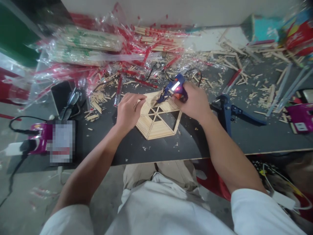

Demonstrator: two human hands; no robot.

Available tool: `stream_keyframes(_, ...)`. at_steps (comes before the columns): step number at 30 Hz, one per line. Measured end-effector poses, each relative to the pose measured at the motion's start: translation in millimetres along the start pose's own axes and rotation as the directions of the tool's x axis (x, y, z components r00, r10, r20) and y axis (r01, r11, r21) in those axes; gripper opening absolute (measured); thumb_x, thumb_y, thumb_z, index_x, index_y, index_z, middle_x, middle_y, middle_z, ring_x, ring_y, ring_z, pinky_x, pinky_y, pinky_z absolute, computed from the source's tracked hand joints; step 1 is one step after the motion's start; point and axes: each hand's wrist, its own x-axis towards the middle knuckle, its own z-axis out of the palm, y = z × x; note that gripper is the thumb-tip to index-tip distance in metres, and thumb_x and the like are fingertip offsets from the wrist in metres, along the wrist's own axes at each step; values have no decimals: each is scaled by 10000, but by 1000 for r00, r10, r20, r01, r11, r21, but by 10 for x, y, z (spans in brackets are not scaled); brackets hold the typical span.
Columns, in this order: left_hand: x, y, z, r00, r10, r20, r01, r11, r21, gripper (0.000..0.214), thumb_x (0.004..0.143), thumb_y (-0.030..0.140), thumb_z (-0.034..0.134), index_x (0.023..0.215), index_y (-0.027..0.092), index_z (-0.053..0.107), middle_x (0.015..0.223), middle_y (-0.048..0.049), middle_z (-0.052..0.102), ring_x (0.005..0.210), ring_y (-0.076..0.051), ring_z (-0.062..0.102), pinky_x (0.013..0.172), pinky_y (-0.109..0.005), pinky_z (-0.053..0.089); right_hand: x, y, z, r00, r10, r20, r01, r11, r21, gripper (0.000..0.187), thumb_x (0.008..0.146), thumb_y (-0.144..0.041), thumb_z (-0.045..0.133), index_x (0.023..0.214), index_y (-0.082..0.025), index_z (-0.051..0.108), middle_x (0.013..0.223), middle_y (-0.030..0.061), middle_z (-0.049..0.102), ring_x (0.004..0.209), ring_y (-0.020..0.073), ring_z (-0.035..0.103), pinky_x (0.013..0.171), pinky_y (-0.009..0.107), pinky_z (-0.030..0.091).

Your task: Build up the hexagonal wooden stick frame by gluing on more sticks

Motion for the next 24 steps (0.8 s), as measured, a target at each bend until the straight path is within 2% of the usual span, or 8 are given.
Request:
stream_keyframes(3, -16, 2, 8, 1000, -16, 0, 16, 1000, 0, 133, 1007, 248, 620, 1023, 217, 749, 954, -47, 797, 900, -201, 718, 848, -342, 558, -9, -3, -14, 1000, -11, 4, 11, 1000, -29, 356, 916, -363, 640, 1225, -187, 617, 1167, 150, 698, 1052, 349, 667, 899, 465, 509)
stream_keyframes(9, -25, 29, -12, 992, -91, 82, 93, 995, -27, 141, 988, 252, 646, 1072, 197, 745, 960, -57, 796, 884, -187, 723, 841, -324, 571, -8, 65, -7, 999, -39, 13, 39, 999, -31, 336, 936, -378, 619, 1227, -210, 615, 1148, 131, 699, 1058, 345, 671, 897, 466, 524)
stream_keyframes(15, -26, 64, -22, 981, -157, 116, 162, 986, -30, 161, 979, 251, 644, 1086, 198, 751, 970, -55, 786, 905, -195, 732, 847, -321, 571, -4, 147, 77, 988, -137, -71, 137, 991, 0, 297, 918, -350, 644, 1177, -206, 638, 1098, 130, 725, 991, 337, 695, 848, 476, 552)
stream_keyframes(24, -28, 87, -15, 982, -141, 123, 144, 989, -17, 141, 972, 239, 649, 1060, 218, 757, 950, -51, 796, 922, -202, 733, 846, -339, 572, 7, 158, 104, 985, -156, -77, 155, 988, -13, 257, 917, -358, 659, 1135, -223, 649, 1044, 114, 729, 974, 331, 701, 849, 479, 561)
